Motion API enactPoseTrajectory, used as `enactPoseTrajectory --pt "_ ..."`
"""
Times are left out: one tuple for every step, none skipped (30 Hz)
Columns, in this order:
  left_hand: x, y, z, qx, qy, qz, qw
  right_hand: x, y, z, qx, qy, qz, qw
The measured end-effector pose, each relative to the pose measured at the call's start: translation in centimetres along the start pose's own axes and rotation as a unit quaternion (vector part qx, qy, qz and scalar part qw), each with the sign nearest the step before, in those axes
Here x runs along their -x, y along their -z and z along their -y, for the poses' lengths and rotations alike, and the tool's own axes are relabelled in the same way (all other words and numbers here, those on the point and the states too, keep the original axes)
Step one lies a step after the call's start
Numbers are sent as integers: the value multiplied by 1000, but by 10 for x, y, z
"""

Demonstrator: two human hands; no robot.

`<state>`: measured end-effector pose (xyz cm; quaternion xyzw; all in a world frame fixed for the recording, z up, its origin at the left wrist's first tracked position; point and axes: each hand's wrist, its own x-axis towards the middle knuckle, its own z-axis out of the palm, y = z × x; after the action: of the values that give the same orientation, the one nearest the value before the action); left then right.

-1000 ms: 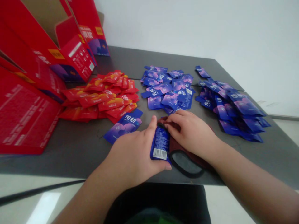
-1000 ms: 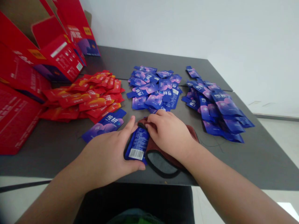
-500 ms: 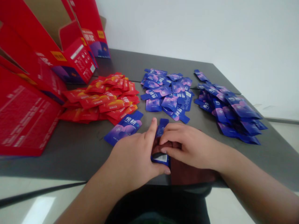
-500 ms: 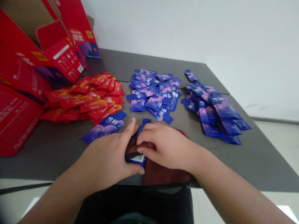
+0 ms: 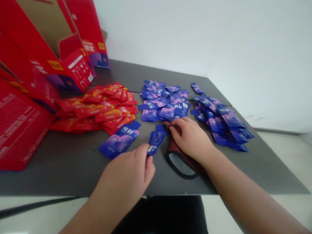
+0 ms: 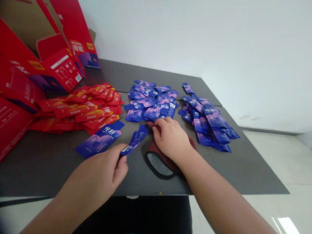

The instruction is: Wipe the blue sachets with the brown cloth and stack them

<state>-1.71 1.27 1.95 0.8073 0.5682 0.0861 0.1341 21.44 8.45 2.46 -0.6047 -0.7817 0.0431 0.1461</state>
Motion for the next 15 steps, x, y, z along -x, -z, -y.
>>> enactPoseTrajectory --pt "-2 2 5 14 37 -17 999 0 1 0 -4 6 3 1000" --pt "-4 6 9 31 69 -41 996 0 2 0 -7 15 7 1000" --pt "-5 10 14 50 97 -64 992 0 3 0 -9 26 13 1000" --pt "-4 14 19 70 120 -84 987 0 3 0 -12 34 16 999" --pt "-3 19 22 88 143 -98 981 0 3 0 -18 40 17 999" --pt "-1 23 25 102 166 -108 975 0 3 -1 -25 42 16 999" --pt "1 27 26 113 188 -120 968 0 3 -1 -31 41 12 999" --pt "4 29 25 130 210 -136 959 0 3 -1 -38 40 6 998" --pt "5 29 22 160 228 -157 947 0 3 -2 -45 40 -2 998" --pt "6 27 18 213 240 -184 929 0 5 -1 -53 43 -13 998" --pt "5 23 12 286 245 -212 902 1 8 -1 -60 46 -28 997" --pt "2 18 5 378 241 -234 863 2 12 1 -62 51 -47 996" --pt "-1 13 -3 476 230 -252 811 4 18 4 -73 56 -66 994" --pt "-6 7 -12 555 211 -257 763 7 24 8 -105 60 -78 990" --pt "-12 2 -21 604 195 -246 733 10 30 13 -166 61 -81 981"
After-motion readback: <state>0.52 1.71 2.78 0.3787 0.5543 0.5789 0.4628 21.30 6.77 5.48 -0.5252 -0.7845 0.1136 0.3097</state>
